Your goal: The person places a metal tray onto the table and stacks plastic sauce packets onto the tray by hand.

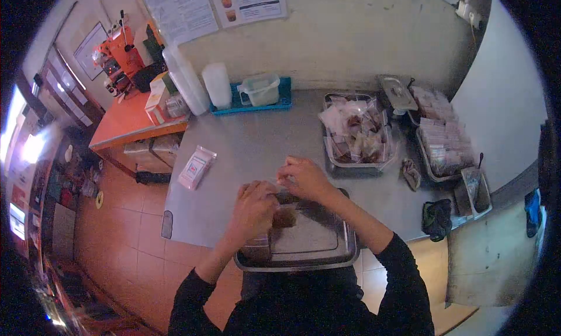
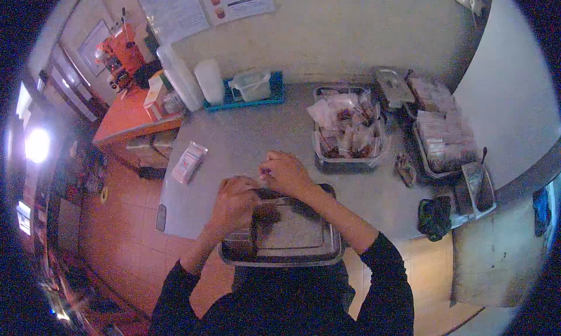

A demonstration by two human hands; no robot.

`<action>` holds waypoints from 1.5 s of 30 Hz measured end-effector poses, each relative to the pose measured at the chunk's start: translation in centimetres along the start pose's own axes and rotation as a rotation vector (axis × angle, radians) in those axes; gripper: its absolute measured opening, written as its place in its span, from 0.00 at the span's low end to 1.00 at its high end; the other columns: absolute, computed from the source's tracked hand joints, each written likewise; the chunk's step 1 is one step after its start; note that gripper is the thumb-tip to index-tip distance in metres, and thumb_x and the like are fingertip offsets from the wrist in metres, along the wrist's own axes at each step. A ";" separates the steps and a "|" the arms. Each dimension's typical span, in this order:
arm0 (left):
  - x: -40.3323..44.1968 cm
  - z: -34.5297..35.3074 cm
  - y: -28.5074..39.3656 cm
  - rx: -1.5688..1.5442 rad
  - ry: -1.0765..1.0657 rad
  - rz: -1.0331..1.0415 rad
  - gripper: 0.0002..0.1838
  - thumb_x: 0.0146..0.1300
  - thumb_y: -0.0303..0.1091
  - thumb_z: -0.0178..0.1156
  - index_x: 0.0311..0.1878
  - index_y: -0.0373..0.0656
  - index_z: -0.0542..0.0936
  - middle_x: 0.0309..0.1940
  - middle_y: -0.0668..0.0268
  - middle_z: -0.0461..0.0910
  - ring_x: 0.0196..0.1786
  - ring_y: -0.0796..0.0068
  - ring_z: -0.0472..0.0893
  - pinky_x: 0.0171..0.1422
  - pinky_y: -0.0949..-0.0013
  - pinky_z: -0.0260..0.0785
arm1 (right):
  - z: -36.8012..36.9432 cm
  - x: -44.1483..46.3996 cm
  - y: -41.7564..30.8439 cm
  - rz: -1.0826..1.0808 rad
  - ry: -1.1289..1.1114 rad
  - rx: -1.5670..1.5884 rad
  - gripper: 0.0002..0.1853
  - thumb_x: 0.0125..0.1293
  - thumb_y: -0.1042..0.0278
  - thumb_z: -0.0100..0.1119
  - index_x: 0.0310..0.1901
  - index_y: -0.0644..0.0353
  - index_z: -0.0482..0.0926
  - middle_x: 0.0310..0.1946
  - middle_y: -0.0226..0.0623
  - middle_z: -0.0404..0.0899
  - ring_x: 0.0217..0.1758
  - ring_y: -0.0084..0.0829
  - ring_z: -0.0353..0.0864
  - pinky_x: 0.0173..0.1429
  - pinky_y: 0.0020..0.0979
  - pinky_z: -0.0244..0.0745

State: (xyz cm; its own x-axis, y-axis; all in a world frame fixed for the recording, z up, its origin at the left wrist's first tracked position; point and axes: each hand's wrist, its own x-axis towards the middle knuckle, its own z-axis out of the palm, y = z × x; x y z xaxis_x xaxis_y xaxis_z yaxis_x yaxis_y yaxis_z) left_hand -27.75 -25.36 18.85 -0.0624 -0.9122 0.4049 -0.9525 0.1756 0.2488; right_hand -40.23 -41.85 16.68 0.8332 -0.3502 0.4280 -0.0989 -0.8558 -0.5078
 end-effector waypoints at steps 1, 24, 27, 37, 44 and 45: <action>0.2 -0.2 0.0 -0.050 0.007 -0.037 0.06 0.42 0.32 0.66 0.27 0.48 0.81 0.46 0.66 0.79 0.53 0.56 0.75 0.59 0.53 0.63 | 0.0 0.0 0.1 -0.027 0.003 -0.019 0.06 0.56 0.64 0.64 0.33 0.55 0.82 0.30 0.38 0.76 0.38 0.42 0.78 0.44 0.42 0.73; 3.3 1.0 -4.6 0.078 -0.048 0.044 0.06 0.50 0.36 0.63 0.32 0.48 0.81 0.38 0.67 0.81 0.53 0.62 0.76 0.65 0.53 0.58 | -0.4 0.2 1.0 0.038 -0.112 0.108 0.09 0.57 0.63 0.60 0.37 0.56 0.81 0.35 0.43 0.78 0.40 0.48 0.79 0.47 0.46 0.75; 3.2 1.1 -4.9 0.050 -0.045 0.040 0.06 0.49 0.37 0.63 0.31 0.48 0.81 0.37 0.67 0.81 0.52 0.62 0.76 0.66 0.53 0.58 | -0.8 0.2 0.5 0.030 -0.099 0.147 0.09 0.58 0.65 0.61 0.37 0.59 0.81 0.34 0.42 0.79 0.38 0.45 0.80 0.45 0.42 0.75; 3.3 1.5 -5.2 0.021 0.024 0.023 0.05 0.42 0.32 0.63 0.26 0.48 0.80 0.32 0.66 0.80 0.49 0.65 0.77 0.64 0.54 0.58 | -1.4 -0.3 0.6 0.040 -0.155 0.134 0.09 0.56 0.72 0.60 0.39 0.62 0.80 0.36 0.45 0.80 0.38 0.43 0.80 0.46 0.39 0.75; 3.0 2.1 -5.4 -0.068 0.058 -0.062 0.04 0.45 0.32 0.64 0.27 0.49 0.81 0.34 0.67 0.82 0.49 0.64 0.78 0.65 0.53 0.57 | -1.0 -0.1 0.6 0.089 -0.153 0.115 0.08 0.53 0.78 0.58 0.37 0.63 0.79 0.35 0.46 0.79 0.38 0.45 0.80 0.43 0.40 0.75; 3.0 2.1 -5.5 -0.075 0.038 -0.055 0.04 0.45 0.32 0.65 0.27 0.49 0.81 0.33 0.66 0.82 0.49 0.64 0.78 0.65 0.54 0.57 | -0.9 -0.1 0.7 0.077 -0.132 0.129 0.08 0.53 0.79 0.58 0.37 0.63 0.79 0.34 0.45 0.79 0.38 0.44 0.80 0.43 0.40 0.75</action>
State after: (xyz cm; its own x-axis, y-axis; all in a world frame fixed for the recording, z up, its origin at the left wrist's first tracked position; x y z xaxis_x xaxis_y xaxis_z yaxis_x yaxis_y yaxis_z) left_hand -23.29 -29.84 16.84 0.0022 -0.9068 0.4215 -0.9293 0.1538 0.3359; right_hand -40.81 -42.71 16.96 0.8907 -0.3526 0.2868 -0.1014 -0.7694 -0.6307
